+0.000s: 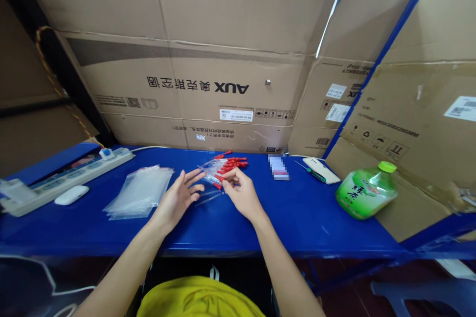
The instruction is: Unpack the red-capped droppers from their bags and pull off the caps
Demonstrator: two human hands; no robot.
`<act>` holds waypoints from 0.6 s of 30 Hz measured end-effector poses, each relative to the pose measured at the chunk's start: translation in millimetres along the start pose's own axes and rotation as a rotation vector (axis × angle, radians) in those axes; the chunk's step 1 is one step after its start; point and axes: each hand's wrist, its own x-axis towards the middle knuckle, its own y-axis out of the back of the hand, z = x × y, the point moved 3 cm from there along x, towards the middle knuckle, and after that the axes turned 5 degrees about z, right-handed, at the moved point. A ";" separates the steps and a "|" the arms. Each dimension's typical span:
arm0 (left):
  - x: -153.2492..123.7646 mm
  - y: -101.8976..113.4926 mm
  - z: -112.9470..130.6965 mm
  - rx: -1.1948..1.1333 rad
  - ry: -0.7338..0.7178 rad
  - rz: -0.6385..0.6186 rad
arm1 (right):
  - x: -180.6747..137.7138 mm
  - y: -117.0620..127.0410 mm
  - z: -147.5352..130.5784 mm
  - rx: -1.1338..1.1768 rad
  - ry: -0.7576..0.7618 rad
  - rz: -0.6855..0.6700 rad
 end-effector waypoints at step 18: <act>-20.7 -23.2 -11.7 -0.575 0.234 -0.286 | -29.3 -23.5 11.6 0.111 -0.181 -0.054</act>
